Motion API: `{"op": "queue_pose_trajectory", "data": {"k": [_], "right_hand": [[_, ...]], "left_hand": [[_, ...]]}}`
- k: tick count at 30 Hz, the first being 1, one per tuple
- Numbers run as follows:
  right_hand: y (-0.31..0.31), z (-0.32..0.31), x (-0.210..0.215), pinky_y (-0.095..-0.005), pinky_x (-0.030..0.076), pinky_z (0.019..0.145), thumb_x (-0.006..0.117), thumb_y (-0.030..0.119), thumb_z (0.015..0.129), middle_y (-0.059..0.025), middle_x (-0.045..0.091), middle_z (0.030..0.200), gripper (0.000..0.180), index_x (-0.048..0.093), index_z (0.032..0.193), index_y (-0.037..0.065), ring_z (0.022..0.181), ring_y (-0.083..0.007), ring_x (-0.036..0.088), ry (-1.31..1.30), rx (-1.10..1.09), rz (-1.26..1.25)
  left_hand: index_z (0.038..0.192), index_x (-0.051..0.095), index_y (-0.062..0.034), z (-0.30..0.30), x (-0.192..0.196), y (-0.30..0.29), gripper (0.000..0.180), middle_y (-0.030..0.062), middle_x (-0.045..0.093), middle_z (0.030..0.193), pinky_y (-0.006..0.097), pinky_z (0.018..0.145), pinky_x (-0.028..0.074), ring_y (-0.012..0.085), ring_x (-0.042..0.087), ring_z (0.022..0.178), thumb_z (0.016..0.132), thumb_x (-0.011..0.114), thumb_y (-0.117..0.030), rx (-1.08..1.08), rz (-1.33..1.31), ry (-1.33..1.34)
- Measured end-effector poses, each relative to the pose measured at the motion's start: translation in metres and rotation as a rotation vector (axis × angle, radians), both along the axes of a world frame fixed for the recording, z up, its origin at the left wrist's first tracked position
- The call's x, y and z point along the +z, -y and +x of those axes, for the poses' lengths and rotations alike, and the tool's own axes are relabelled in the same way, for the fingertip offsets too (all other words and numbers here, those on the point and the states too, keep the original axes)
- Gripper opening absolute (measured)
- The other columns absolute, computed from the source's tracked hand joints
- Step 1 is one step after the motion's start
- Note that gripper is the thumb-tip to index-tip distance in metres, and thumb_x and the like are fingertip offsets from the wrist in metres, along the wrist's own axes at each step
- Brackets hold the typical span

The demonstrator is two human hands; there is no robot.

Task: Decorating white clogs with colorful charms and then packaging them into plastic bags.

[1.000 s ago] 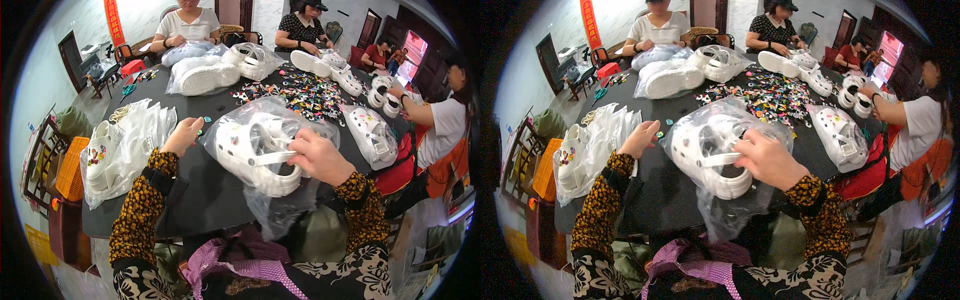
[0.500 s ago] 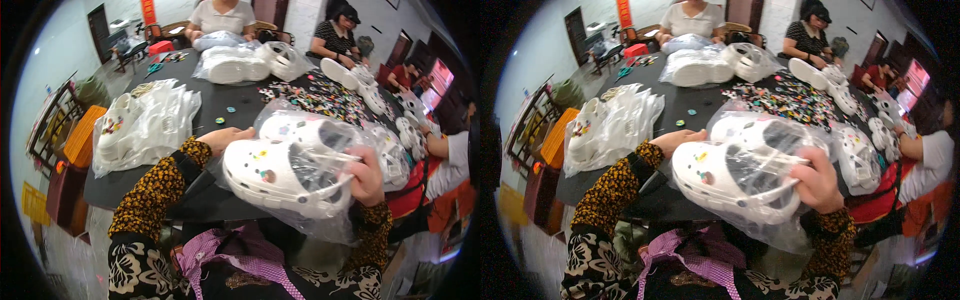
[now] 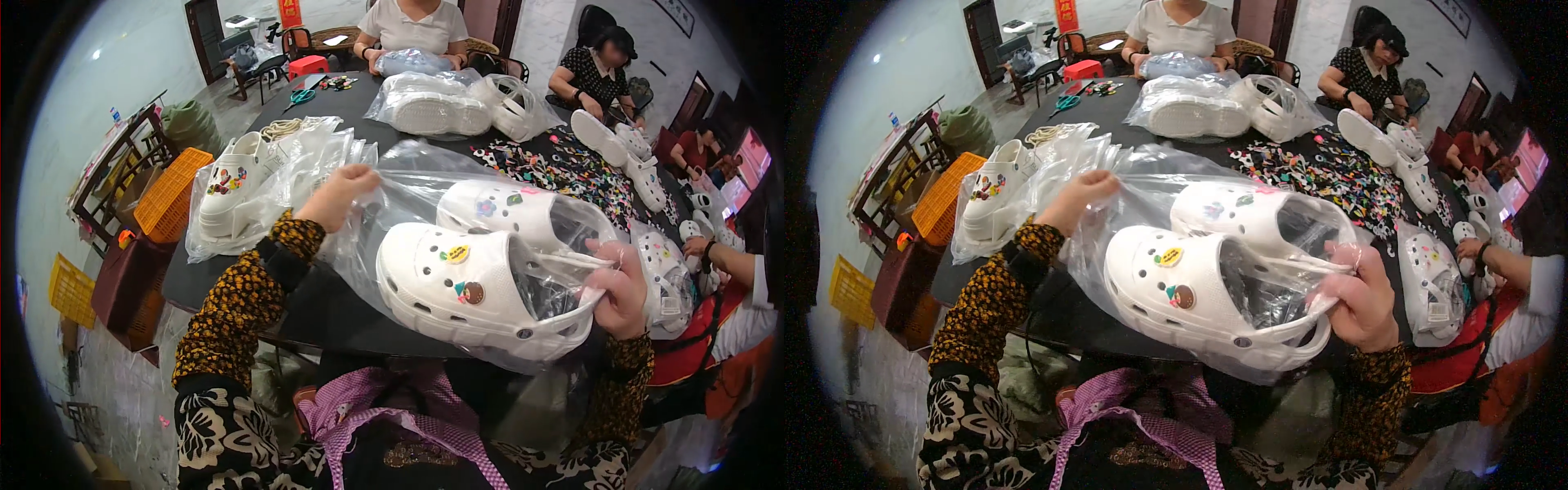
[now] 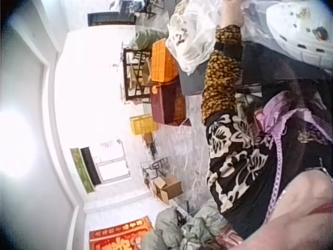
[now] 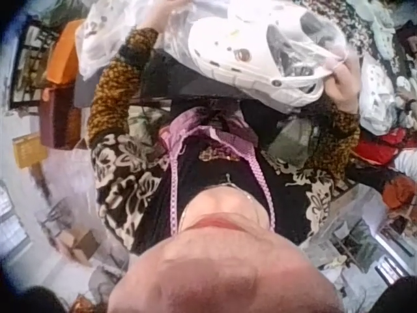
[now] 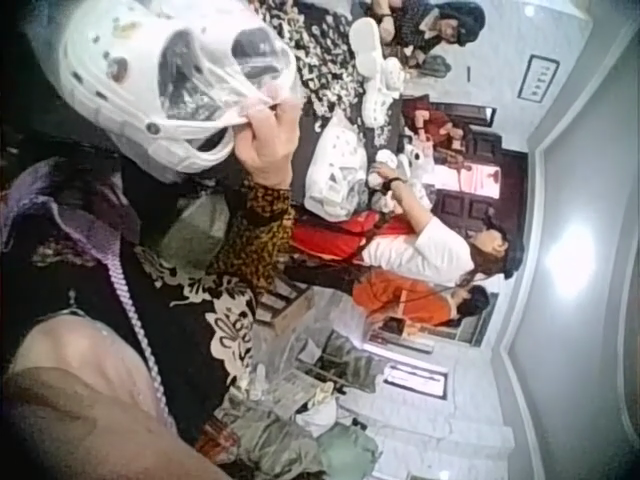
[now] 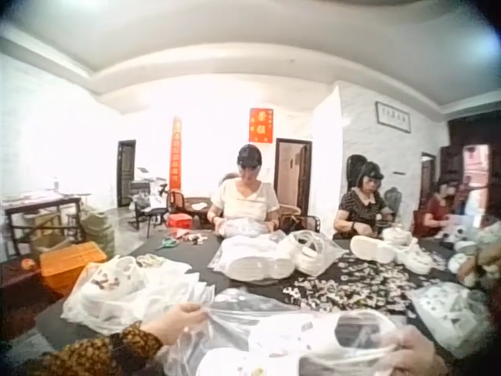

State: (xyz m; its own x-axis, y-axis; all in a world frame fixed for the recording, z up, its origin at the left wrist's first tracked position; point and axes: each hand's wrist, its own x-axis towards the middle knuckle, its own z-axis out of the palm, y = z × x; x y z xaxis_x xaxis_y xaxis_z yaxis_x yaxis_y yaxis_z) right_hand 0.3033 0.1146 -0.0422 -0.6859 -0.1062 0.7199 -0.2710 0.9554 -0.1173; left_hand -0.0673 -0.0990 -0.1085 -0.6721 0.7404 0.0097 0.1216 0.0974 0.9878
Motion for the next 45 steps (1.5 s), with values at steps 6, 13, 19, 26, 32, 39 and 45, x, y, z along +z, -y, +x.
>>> {"op": "queue_pose_trajectory", "data": {"k": [6, 13, 19, 26, 32, 39, 45], "right_hand": [[-0.011, 0.001, 0.004, -0.0344, 0.05, 0.08, 0.074, -0.005, 0.066, -0.0138, 0.051, 0.099, 0.028, 0.057, 0.085, 0.006, 0.093, -0.029, 0.059, -0.045, 0.018, -0.119], [-0.053, 0.022, 0.009, -0.0294, 0.046, 0.076, 0.058, -0.008, 0.071, -0.0117, 0.052, 0.096, 0.017, 0.056, 0.084, 0.003, 0.089, -0.0245, 0.056, -0.056, -0.317, -0.126], [-0.091, 0.014, -0.021, -0.0268, 0.044, 0.071, 0.067, -0.004, 0.073, -0.0098, 0.05, 0.096, 0.02, 0.057, 0.09, 0.0, 0.082, -0.0208, 0.053, -0.237, -0.497, -0.147], [-0.088, 0.011, -0.073, -0.0292, 0.043, 0.066, 0.071, 0.002, 0.07, -0.0086, 0.048, 0.089, 0.022, 0.056, 0.085, 0.0, 0.078, -0.0228, 0.051, 0.051, -0.526, -0.24], [-0.076, -0.004, -0.055, -0.0245, 0.04, 0.06, 0.069, 0.0, 0.076, -0.0055, 0.048, 0.086, 0.015, 0.056, 0.085, -0.001, 0.072, -0.0141, 0.048, -0.169, -0.607, -0.406], [-0.018, -0.021, -0.032, -0.0285, 0.044, 0.062, 0.07, 0.005, 0.076, -0.0109, 0.052, 0.098, 0.027, 0.058, 0.1, 0.0, 0.071, -0.0184, 0.052, 0.242, -0.481, -0.272], [0.049, -0.055, 0.031, -0.0337, 0.047, 0.082, 0.075, 0.017, 0.074, -0.0155, 0.053, 0.129, 0.069, 0.045, 0.133, -0.002, 0.101, -0.0248, 0.058, 0.256, -0.392, -0.292]], "left_hand": [[0.11, 0.062, -0.0079, -0.092, 0.005, 0.076, 0.026, -0.0025, 0.06, 0.089, 0.021, 0.054, 0.042, 0.0054, 0.051, 0.064, 0.091, 0.06, -0.026, 0.26, 0.147, 0.035], [0.124, 0.056, -0.0037, -0.082, 0.05, 0.08, 0.03, 0.0043, 0.065, 0.102, 0.025, 0.07, 0.054, 0.0124, 0.064, 0.084, 0.096, 0.05, -0.013, 0.203, 0.291, 0.193], [0.138, 0.044, -0.0049, -0.058, 0.079, 0.08, 0.042, 0.0096, 0.065, 0.113, 0.026, 0.075, 0.055, 0.0128, 0.066, 0.088, 0.096, 0.047, -0.007, 0.136, 0.337, 0.192], [0.141, 0.037, -0.0018, -0.029, 0.113, 0.057, 0.046, 0.0147, 0.061, 0.12, 0.029, 0.086, 0.054, 0.0174, 0.062, 0.105, 0.096, 0.047, -0.008, -0.087, 0.26, 0.079], [0.14, 0.039, -0.0008, -0.037, 0.114, 0.034, 0.045, 0.0163, 0.062, 0.116, 0.031, 0.086, 0.054, 0.0197, 0.064, 0.1, 0.096, 0.045, -0.006, -0.04, 0.313, 0.065], [0.136, 0.042, 0.0015, -0.001, 0.124, 0.003, 0.046, 0.0094, 0.067, 0.098, 0.028, 0.052, 0.051, 0.0112, 0.058, 0.062, 0.091, 0.051, -0.007, 0.09, 0.537, 0.106], [0.138, 0.032, 0.0021, 0.03, 0.112, -0.004, 0.05, 0.0161, 0.064, 0.109, 0.034, 0.06, 0.057, 0.0194, 0.065, 0.075, 0.089, 0.045, 0.0, -0.051, 0.702, 0.29]]}}
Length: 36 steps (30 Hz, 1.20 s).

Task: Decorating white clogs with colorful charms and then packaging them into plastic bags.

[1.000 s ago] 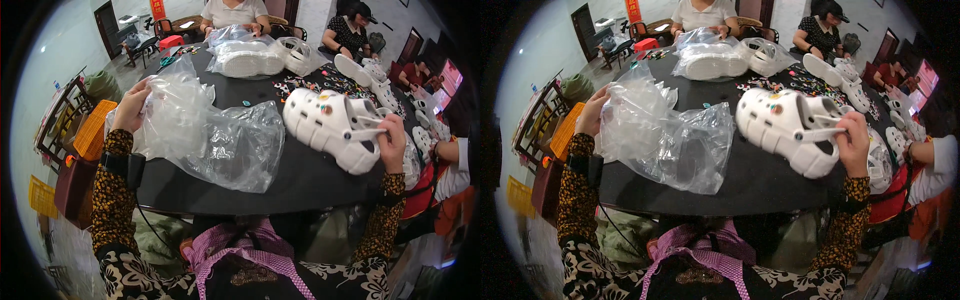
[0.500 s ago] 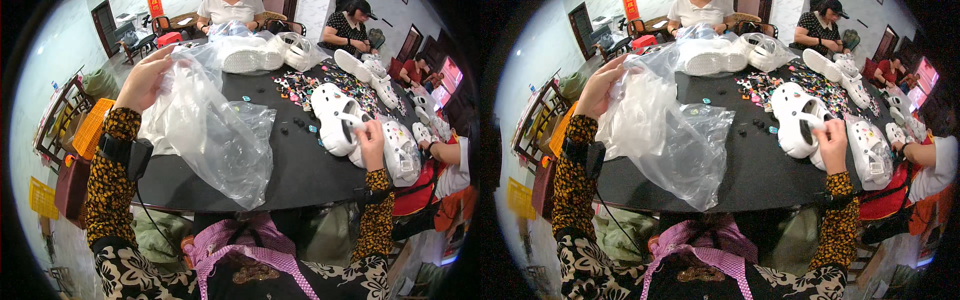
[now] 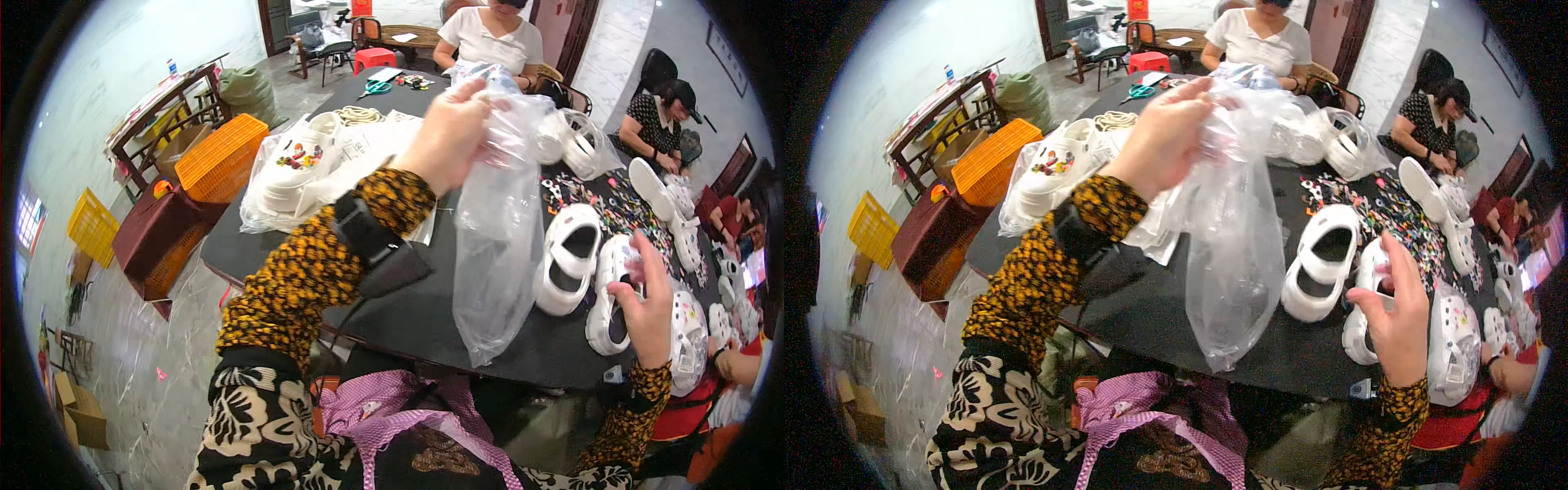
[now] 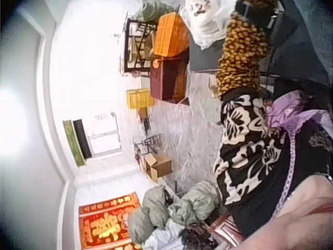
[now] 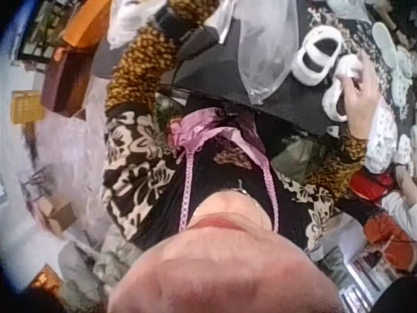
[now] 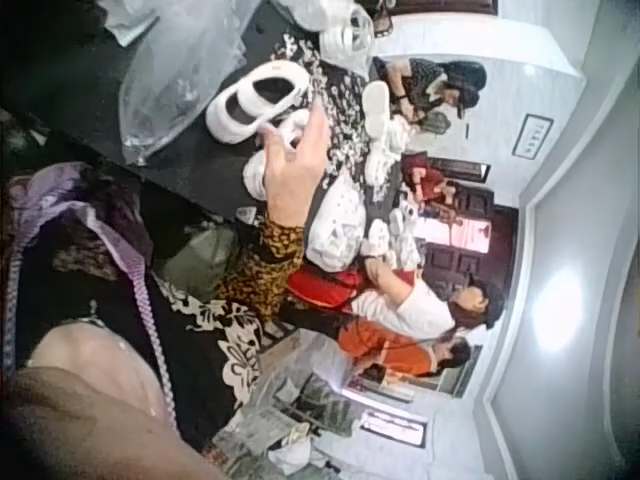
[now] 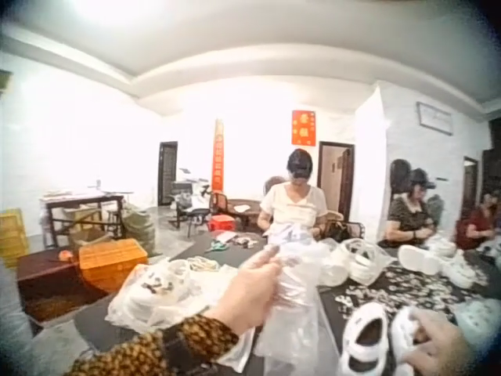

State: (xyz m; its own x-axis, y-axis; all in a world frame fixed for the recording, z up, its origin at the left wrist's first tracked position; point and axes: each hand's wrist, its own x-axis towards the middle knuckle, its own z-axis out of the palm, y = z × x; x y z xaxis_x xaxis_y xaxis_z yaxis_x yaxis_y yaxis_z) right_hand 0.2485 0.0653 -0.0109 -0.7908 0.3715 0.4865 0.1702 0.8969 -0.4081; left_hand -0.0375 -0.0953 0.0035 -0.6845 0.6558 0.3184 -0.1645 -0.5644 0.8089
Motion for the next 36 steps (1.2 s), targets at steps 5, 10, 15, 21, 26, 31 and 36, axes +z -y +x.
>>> {"op": "queue_pose_trajectory", "data": {"k": [5, 10, 15, 21, 26, 31, 36], "right_hand": [[0.045, -0.069, -0.001, -0.0365, 0.021, 0.113, 0.079, 0.026, 0.072, -0.023, 0.029, 0.148, 0.101, 0.018, 0.144, -0.009, 0.137, -0.0322, 0.031, 0.03, 0.401, -0.147], [0.035, -0.137, -0.04, -0.0324, 0.033, 0.106, 0.064, 0.016, 0.085, -0.0211, 0.045, 0.137, 0.068, 0.031, 0.139, -0.009, 0.126, -0.0262, 0.045, -0.163, 0.411, -0.235], [0.01, -0.18, -0.039, -0.0253, 0.046, 0.088, 0.048, 0.007, 0.091, -0.0133, 0.064, 0.113, 0.037, 0.052, 0.123, -0.009, 0.101, -0.0152, 0.061, -0.3, 0.506, -0.495], [0.012, -0.207, -0.002, -0.0225, 0.044, 0.061, 0.055, 0.013, 0.089, 0.0002, 0.061, 0.079, 0.017, 0.062, 0.094, -0.001, 0.068, -0.0074, 0.054, -0.482, 0.169, -0.752], [0.012, -0.249, 0.03, -0.0199, 0.041, 0.058, 0.056, 0.015, 0.09, 0.0008, 0.06, 0.073, 0.019, 0.063, 0.094, -0.002, 0.063, -0.0053, 0.052, -0.669, 0.228, -0.652], [0.039, -0.296, 0.044, -0.0207, 0.038, 0.055, 0.052, 0.009, 0.091, 0.0021, 0.057, 0.071, 0.026, 0.06, 0.113, -0.003, 0.06, -0.0029, 0.045, -0.629, 0.497, -0.354], [0.07, -0.33, 0.039, -0.0224, 0.037, 0.053, 0.048, 0.002, 0.089, 0.0016, 0.054, 0.07, 0.041, 0.052, 0.13, 0.0, 0.059, -0.0037, 0.042, -0.576, 0.56, -0.124]], "left_hand": [[0.14, 0.027, -0.0005, 0.01, 0.002, -0.011, 0.05, 0.0146, 0.058, 0.117, 0.042, 0.065, 0.058, 0.0256, 0.064, 0.087, 0.093, 0.043, -0.005, -0.064, 0.108, 0.083], [0.136, 0.032, -0.0008, -0.002, 0.017, -0.001, 0.042, 0.0137, 0.053, 0.124, 0.045, 0.071, 0.057, 0.0259, 0.064, 0.09, 0.096, 0.042, -0.011, -0.032, 0.19, 0.052], [0.123, 0.05, -0.0002, -0.055, 0.01, 0.044, 0.036, 0.0113, 0.062, 0.109, 0.035, 0.073, 0.054, 0.0221, 0.064, 0.086, 0.097, 0.048, -0.025, 0.287, -0.137, -0.236], [0.099, 0.06, 0.0005, -0.134, -0.101, 0.117, 0.025, 0.0199, 0.064, 0.083, 0.04, 0.076, 0.05, 0.0327, 0.063, 0.081, 0.094, 0.047, -0.02, 0.737, -0.745, -1.054], [0.108, 0.055, 0.0016, -0.095, -0.17, 0.105, 0.025, 0.0185, 0.058, 0.103, 0.043, 0.08, 0.049, 0.033, 0.06, 0.093, 0.094, 0.049, -0.018, 0.446, -0.644, -1.845], [0.107, 0.058, -0.001, -0.064, -0.149, 0.087, 0.025, 0.0183, 0.059, 0.101, 0.044, 0.078, 0.049, 0.0371, 0.059, 0.091, 0.091, 0.055, -0.02, 0.311, -0.816, -1.229], [0.099, 0.065, -0.001, -0.104, -0.094, 0.126, 0.019, 0.0202, 0.065, 0.088, 0.04, 0.075, 0.051, 0.0348, 0.063, 0.084, 0.087, 0.06, -0.014, 0.731, -0.753, -1.216]]}}
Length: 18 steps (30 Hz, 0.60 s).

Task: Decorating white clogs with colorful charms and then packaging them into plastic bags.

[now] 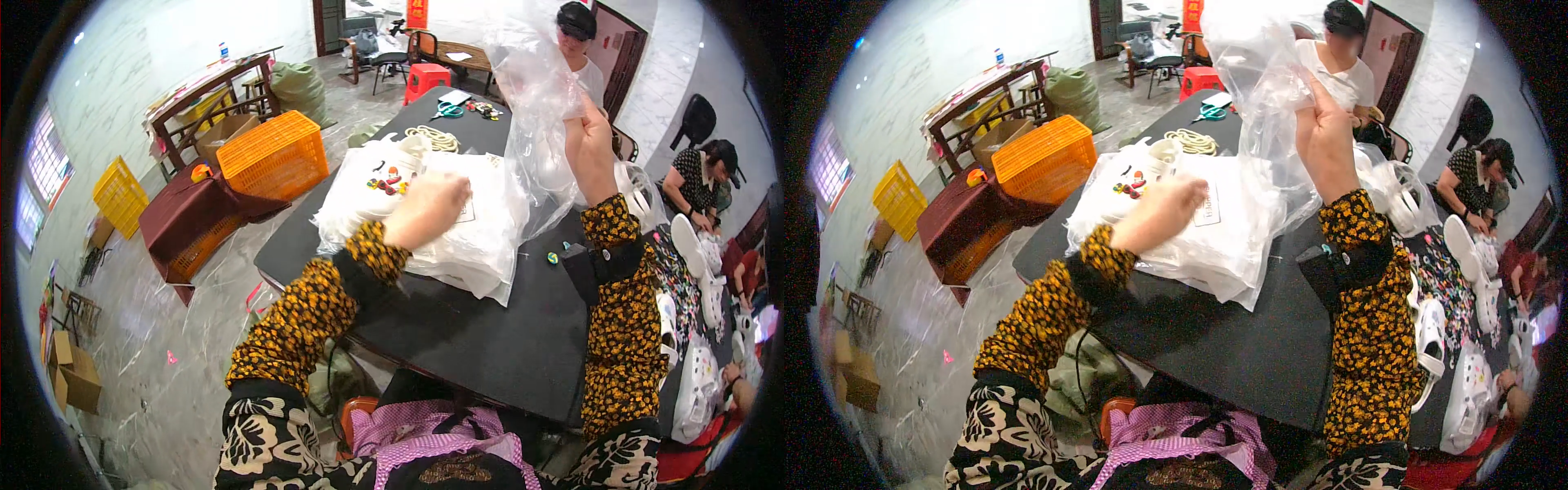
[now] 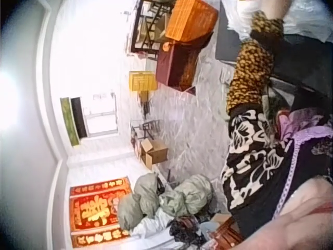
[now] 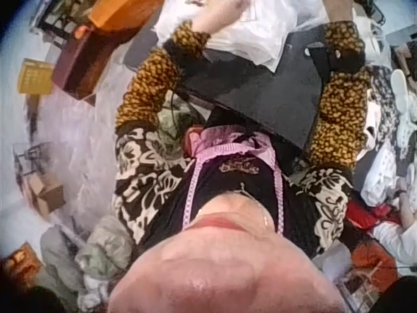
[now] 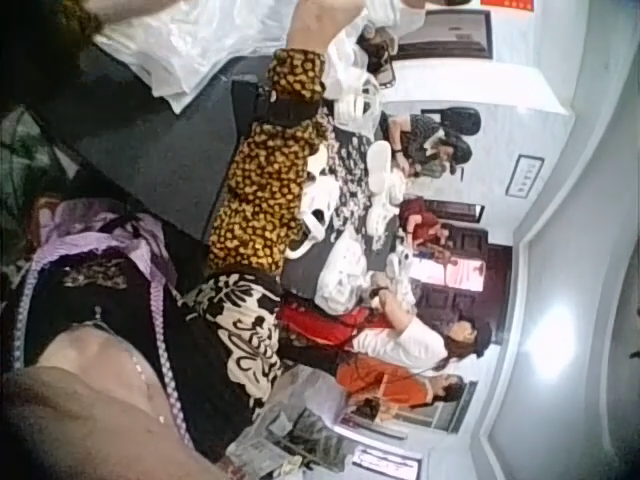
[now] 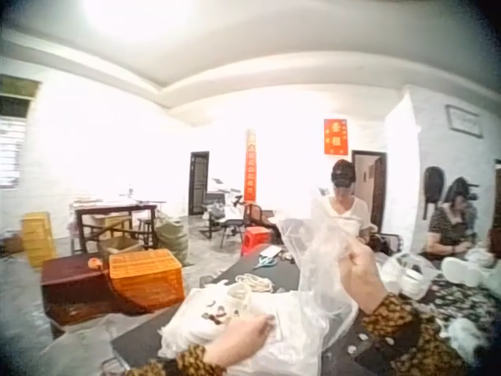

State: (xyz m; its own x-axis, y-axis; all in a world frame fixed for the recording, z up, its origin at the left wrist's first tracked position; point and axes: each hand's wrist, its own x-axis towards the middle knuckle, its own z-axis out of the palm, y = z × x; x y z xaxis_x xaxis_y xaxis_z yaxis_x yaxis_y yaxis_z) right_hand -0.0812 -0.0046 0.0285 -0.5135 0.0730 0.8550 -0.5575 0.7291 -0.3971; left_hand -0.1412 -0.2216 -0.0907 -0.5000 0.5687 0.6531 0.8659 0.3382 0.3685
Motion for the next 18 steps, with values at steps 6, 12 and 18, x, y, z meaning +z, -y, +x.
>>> {"op": "queue_pose_trajectory", "data": {"k": [6, 12, 18], "right_hand": [[0.008, -0.036, -0.013, -0.0267, 0.044, 0.088, 0.043, 0.0, 0.087, -0.019, 0.062, 0.114, 0.042, 0.051, 0.129, -0.003, 0.099, -0.0204, 0.06, -0.032, 0.008, 0.089], [0.021, -0.056, -0.023, -0.0216, 0.043, 0.076, 0.045, 0.014, 0.096, -0.005, 0.064, 0.102, 0.038, 0.052, 0.131, 0.0, 0.082, -0.007, 0.053, 0.045, -0.009, 0.077], [0.047, -0.058, -0.022, -0.0215, 0.036, 0.052, 0.045, 0.015, 0.097, 0.0037, 0.053, 0.072, 0.038, 0.051, 0.132, 0.001, 0.056, -0.0048, 0.04, 0.067, 0.058, -0.005]], "left_hand": [[0.11, 0.059, -0.0044, -0.061, 0.015, 0.05, 0.035, 0.0181, 0.058, 0.117, 0.043, 0.079, 0.05, 0.0334, 0.06, 0.1, 0.084, 0.061, -0.028, 0.358, -0.413, -0.172], [0.114, 0.057, -0.0058, -0.084, 0.023, 0.053, 0.049, 0.0196, 0.065, 0.099, 0.04, 0.081, 0.049, 0.0343, 0.062, 0.097, 0.078, 0.066, -0.038, 0.196, -0.471, 0.131], [0.1, 0.057, 0.0072, -0.088, 0.037, 0.094, 0.04, 0.0162, 0.064, 0.082, 0.032, 0.064, 0.052, 0.0201, 0.065, 0.071, 0.076, 0.072, -0.021, 0.081, -0.145, 0.548]]}}
